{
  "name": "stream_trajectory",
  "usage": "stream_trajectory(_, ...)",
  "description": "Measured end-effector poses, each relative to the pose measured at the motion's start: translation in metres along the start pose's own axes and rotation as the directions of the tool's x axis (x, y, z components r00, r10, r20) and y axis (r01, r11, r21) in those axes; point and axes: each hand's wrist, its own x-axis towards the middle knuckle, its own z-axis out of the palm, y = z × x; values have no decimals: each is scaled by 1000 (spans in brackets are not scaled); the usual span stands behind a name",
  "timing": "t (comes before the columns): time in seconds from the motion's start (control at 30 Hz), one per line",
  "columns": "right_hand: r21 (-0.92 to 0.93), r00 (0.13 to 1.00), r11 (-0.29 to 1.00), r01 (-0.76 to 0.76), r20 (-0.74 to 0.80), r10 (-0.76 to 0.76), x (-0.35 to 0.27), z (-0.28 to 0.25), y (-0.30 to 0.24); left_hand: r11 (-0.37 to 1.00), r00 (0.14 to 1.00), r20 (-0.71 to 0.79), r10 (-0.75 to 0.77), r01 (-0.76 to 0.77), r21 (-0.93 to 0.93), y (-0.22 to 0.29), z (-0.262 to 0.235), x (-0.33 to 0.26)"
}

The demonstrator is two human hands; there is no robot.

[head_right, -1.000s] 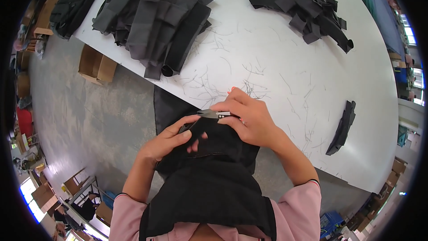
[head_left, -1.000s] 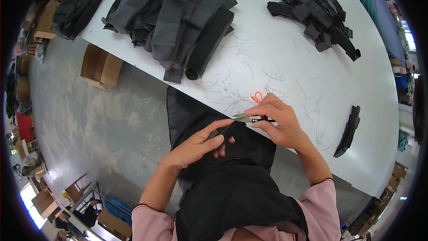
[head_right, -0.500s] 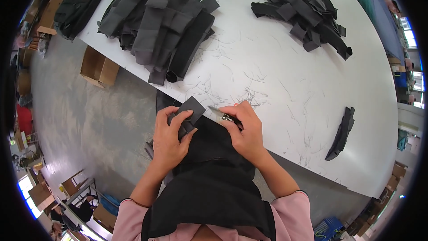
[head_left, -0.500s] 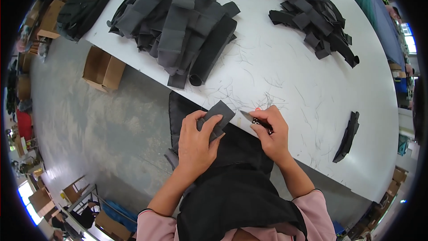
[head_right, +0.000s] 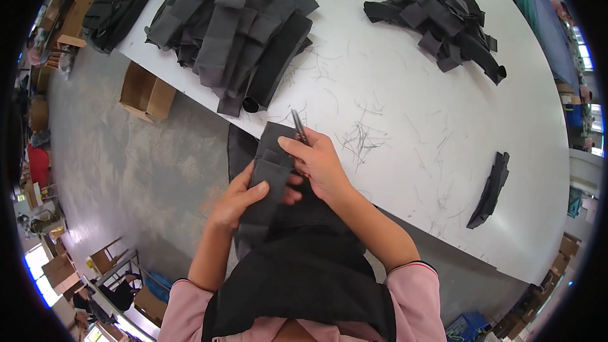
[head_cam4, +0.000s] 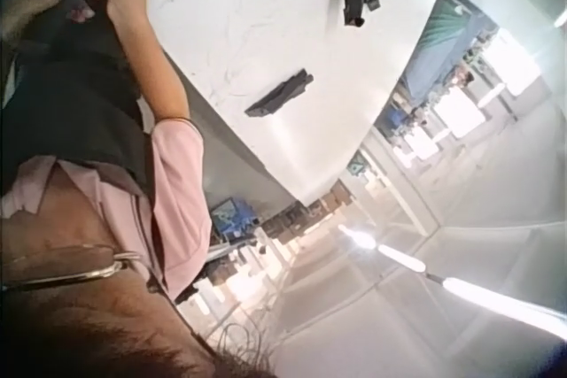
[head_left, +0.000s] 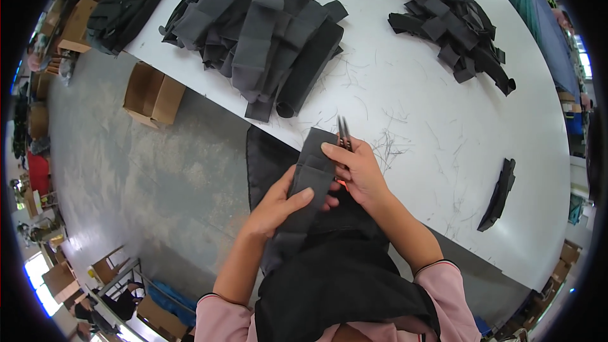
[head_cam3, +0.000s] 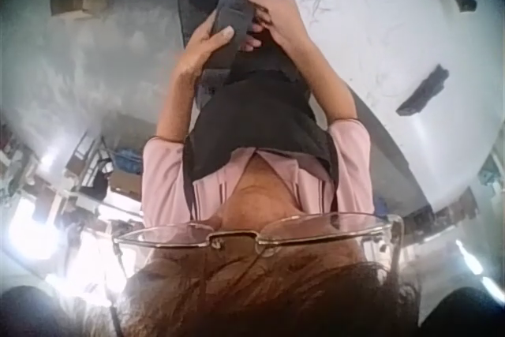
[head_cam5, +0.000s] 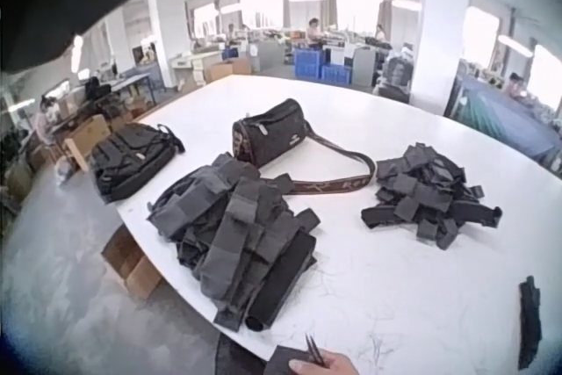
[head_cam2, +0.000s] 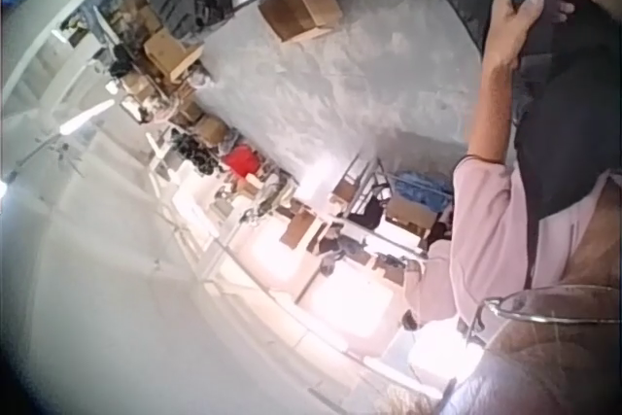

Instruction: Cutting small notches or trimming edges of black fabric strips using small scissors in a factory setting.

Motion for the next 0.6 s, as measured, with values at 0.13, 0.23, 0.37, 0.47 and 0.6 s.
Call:
stream_trajectory(0.13, -524, 831, 719, 457, -37, -555, -3, -5, 17, 999, 981, -196, 14, -19, -26, -8, 16, 7)
stream_trajectory(0.23, -781, 685, 339, 524, 151, -713, -35, -19, 15, 997, 967, -252, 18, -36, -66, -7, 15, 5)
stream_trajectory(0.37, -834, 576, 27, 551, 357, -735, -44, -21, 21, 991, 973, -228, 21, -52, -127, -4, 20, 6)
stream_trajectory(0.47, -829, 528, -42, 558, 394, -753, -39, -20, 21, 995, 969, -246, 1, -25, -97, -3, 21, 7)
stream_trajectory(0.6, -816, 527, -49, 576, 416, -741, -38, -18, 20, 1000, 968, -252, 2, -6, -16, -5, 22, 5)
